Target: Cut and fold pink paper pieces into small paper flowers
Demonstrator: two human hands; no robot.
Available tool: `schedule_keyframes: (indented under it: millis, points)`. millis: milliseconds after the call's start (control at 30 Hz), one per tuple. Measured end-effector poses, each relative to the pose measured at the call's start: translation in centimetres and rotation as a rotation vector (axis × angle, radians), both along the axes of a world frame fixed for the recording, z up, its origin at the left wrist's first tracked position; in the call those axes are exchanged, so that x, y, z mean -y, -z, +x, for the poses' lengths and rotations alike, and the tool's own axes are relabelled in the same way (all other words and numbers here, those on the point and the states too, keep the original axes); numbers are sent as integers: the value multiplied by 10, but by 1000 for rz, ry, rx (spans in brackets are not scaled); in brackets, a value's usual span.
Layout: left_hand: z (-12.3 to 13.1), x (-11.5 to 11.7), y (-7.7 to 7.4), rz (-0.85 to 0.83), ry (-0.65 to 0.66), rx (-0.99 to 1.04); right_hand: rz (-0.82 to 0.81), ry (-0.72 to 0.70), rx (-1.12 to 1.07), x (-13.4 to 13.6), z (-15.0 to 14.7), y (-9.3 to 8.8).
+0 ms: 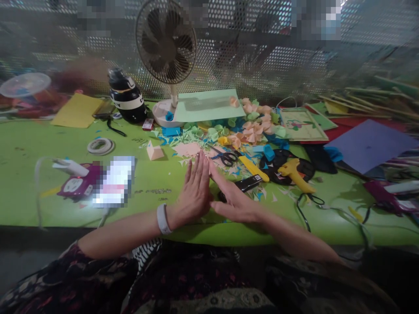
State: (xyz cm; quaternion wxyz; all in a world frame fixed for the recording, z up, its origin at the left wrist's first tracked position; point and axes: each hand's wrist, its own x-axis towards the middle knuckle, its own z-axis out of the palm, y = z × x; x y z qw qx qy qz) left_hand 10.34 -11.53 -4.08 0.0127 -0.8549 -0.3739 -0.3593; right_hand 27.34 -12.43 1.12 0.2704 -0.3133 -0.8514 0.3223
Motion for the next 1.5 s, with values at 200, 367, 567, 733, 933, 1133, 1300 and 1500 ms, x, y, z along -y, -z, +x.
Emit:
schedule_keyframes:
  millis: [200,367,567,733,933,1133,1300,1500]
  points:
    - [1,1,-4,-1,-6,-8,-38,154,-114,-3,-6,1]
    - [-7,-13,-15,-121,190,160,-312,386,-453,-22,-6,-2]
    - [-20,-31,-24,-330,279,498,-715,358,-764,-38,1,-2]
    - [-25,-37,-23,-568,392,717,-822,387,-830,-39,1,-3]
    - [-22,-43,-21,-661,330,837,-807,375,-769,-36,-1,-4]
    - [-20,-45,-16,-502,315,782,-777,339,-718,-35,-3,-1]
    - [-20,-42,-20,-365,282,647,-671,329,-625,-36,-2,4]
    - [-20,-43,-20,-425,285,699,-543,359,-494,-34,-2,-1]
